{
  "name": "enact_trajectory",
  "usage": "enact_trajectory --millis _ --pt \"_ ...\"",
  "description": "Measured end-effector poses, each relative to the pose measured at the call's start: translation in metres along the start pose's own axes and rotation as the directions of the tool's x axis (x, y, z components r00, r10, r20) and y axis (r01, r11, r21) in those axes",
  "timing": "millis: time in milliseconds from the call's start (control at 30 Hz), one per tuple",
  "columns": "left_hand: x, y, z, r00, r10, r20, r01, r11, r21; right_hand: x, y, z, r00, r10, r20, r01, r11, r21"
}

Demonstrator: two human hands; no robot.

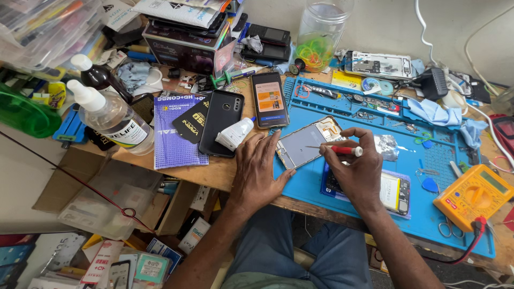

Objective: The person uses a red-handled screwdriver to work on the internal components of a disassembled smartphone. They then pick up a separate black smartphone, unlock it, and navigate the dialer screen. After returning to the disassembled phone, they reassemble it by attaching the screen and casing, then test the device by unlocking it and swiping through the home screen.

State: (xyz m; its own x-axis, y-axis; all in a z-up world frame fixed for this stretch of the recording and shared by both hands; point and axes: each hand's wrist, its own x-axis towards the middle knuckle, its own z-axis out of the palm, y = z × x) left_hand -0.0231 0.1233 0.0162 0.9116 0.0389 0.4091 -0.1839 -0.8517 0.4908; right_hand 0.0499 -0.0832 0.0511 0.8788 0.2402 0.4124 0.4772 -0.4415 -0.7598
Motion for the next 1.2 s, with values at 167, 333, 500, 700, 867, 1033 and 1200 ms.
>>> enact_trajectory --millis 167,333,500,700,867,1033,1200 --pt "0.001 -0.001 0.001 1.000 -0.006 0.018 0.006 1.000 0.009 0.000 0.005 0.005 1.000 -0.007 0.016 0.007 1.000 -0.028" --pt "0.001 -0.001 0.000 0.999 -0.012 0.030 0.012 1.000 -0.004 0.000 0.007 0.006 0.999 -0.001 0.037 0.002 0.999 -0.044" --pt "0.001 0.000 0.000 1.000 -0.013 0.028 0.013 1.000 -0.006 -0.001 0.007 0.004 1.000 0.009 0.030 -0.010 1.000 0.020" --pt "0.000 0.005 -0.006 0.999 0.036 0.000 -0.036 0.999 -0.026 -0.015 0.016 -0.034 0.989 0.131 -0.066 -0.099 0.928 0.359" --pt "-0.005 0.034 0.006 0.958 0.285 0.031 -0.281 0.954 -0.101 -0.041 0.028 -0.074 0.980 0.085 -0.181 -0.013 0.931 0.366" --pt "0.006 0.061 0.035 0.926 0.366 0.089 -0.364 0.931 -0.040 -0.058 0.040 -0.068 0.979 -0.020 -0.203 0.063 0.976 0.207" --pt "0.008 0.059 0.046 0.925 0.356 0.133 -0.365 0.929 0.054 -0.060 0.050 -0.062 0.982 -0.048 -0.181 0.078 0.984 0.162"
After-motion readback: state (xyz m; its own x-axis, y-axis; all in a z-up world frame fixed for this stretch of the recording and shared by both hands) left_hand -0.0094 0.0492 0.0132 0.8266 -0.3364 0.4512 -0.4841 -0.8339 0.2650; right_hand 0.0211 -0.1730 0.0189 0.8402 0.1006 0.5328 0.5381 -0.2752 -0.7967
